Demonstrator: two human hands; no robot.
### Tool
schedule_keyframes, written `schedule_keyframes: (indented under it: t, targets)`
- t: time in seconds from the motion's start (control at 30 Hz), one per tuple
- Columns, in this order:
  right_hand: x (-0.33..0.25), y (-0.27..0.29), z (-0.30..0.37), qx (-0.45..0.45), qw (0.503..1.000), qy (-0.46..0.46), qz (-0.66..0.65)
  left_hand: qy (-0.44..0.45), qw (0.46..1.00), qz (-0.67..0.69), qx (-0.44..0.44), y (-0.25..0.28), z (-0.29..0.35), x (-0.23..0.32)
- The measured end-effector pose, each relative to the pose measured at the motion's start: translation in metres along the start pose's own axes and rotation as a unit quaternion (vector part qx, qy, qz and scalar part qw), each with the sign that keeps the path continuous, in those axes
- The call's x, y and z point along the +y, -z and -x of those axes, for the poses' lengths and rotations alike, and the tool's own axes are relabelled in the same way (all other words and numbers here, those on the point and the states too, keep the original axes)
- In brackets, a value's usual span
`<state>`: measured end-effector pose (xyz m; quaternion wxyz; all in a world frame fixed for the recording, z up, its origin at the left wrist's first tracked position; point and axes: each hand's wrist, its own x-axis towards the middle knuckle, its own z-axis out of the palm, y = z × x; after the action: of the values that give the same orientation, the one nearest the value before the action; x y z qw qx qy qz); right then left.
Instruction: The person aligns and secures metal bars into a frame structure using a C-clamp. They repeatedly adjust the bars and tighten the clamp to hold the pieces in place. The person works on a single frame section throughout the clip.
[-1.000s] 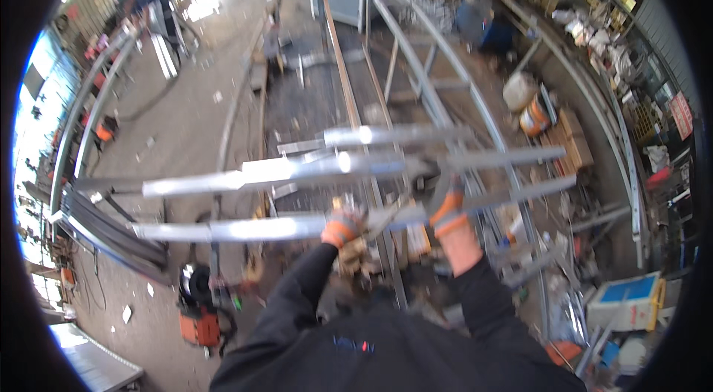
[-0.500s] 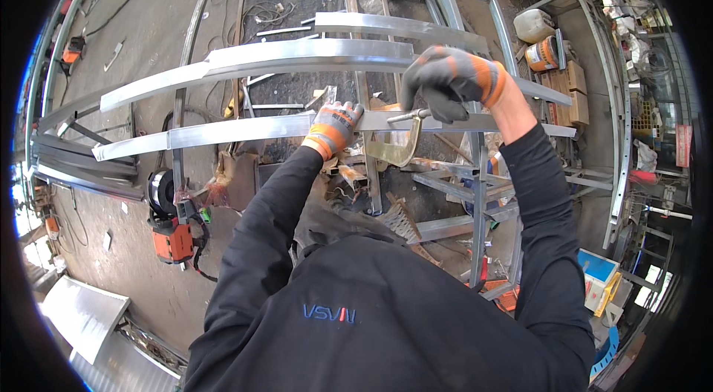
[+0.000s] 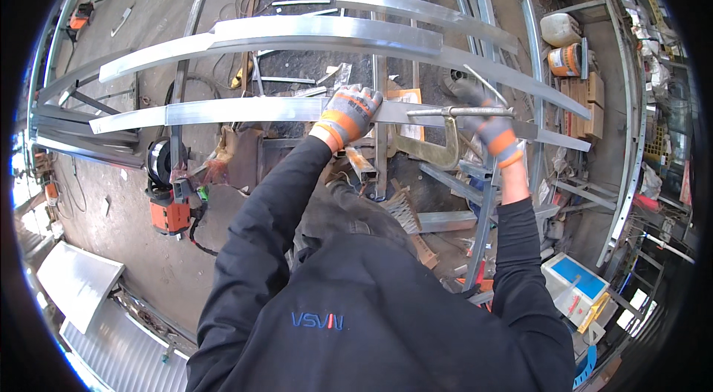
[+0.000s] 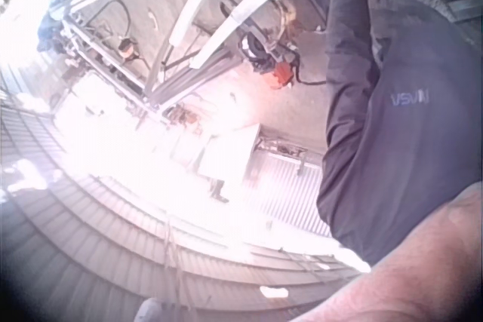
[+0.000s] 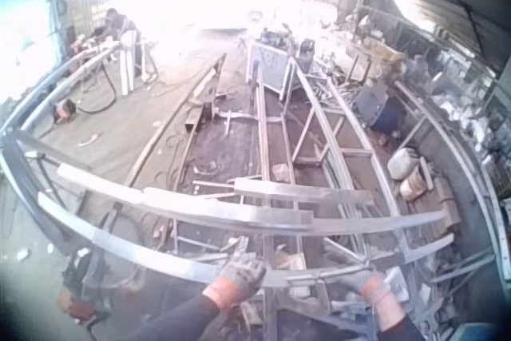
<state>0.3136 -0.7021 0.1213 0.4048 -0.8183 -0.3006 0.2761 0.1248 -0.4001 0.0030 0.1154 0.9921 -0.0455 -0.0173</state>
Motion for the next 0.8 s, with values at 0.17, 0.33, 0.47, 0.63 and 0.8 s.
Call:
schedule_keyframes:
  t: [0.17, 0.33, 0.47, 0.63, 0.8]
  targets:
    - [0.081, -0.057, -0.025, -0.054, 0.879, 0.156, 0.448, -0.024, 0.999, -0.037, -0.015, 0.002, -0.009, -0.002]
    - [0.11, -0.059, -0.031, -0.023, 0.904, 0.202, 0.375, 0.019, 0.991, 0.0, -0.13, -0.001, -0.019, 0.001]
    - [0.116, -0.061, -0.032, -0.072, 0.907, 0.124, 0.396, 0.003, 0.991, -0.03, -0.127, -0.001, -0.021, 0.001]
    - [0.107, -0.057, -0.035, -0.156, 0.917, 0.038, 0.366, -0.015, 0.988, -0.012, -0.15, 0.0, -0.025, -0.004]
    - [0.108, -0.066, -0.026, -0.013, 0.906, 0.17, 0.388, -0.026, 0.988, -0.026, -0.148, -0.003, -0.027, -0.005]
